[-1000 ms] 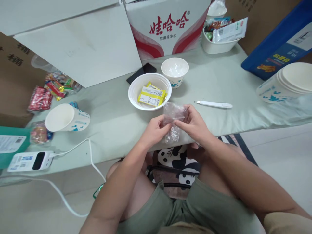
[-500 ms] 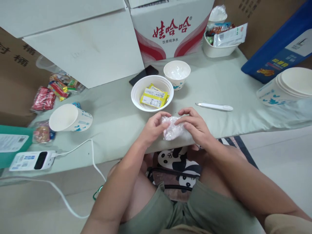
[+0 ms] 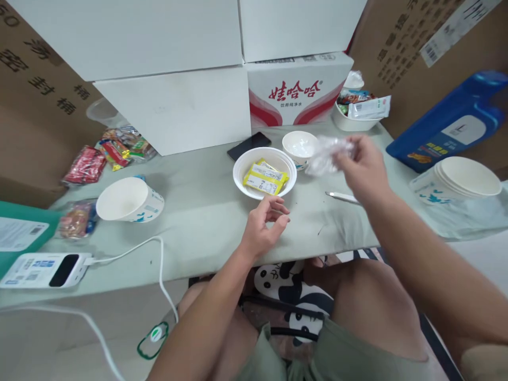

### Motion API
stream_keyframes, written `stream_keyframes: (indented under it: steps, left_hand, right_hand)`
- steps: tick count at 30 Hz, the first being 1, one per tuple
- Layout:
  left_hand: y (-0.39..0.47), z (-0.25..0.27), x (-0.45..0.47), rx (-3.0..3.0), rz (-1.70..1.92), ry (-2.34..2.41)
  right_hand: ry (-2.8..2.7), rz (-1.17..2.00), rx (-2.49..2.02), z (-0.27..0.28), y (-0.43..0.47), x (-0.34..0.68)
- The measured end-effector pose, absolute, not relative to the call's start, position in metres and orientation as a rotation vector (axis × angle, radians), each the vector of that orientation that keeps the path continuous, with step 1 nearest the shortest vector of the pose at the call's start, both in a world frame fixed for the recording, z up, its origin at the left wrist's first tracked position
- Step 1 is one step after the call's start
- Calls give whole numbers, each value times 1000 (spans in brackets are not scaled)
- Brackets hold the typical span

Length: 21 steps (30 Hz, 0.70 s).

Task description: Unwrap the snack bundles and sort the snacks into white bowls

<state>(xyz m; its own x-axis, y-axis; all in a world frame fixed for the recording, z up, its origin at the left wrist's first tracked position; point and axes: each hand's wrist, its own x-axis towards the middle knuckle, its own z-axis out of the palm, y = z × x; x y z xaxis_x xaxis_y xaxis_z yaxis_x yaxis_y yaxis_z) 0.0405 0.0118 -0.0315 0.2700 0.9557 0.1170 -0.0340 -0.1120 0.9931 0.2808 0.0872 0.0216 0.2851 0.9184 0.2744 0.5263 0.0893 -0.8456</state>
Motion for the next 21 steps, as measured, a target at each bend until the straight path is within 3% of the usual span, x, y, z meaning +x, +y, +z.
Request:
stream_keyframes:
  steps: [4, 11, 16, 21]
  left_hand:
    - [15, -31, 38, 1407, 1093, 890]
    - [18, -28, 34, 1408, 1103, 896]
    - [18, -22, 33, 1482, 1033, 939]
    - [16, -18, 37, 1522, 989, 921]
  right_hand:
    - [-1573, 518, -1690, 40, 169, 282]
    - [-2110, -97, -2095, 58, 210, 260]
    - [-2527, 188, -2053, 54, 222, 241]
    - [-2559, 465, -2107, 18, 237, 221]
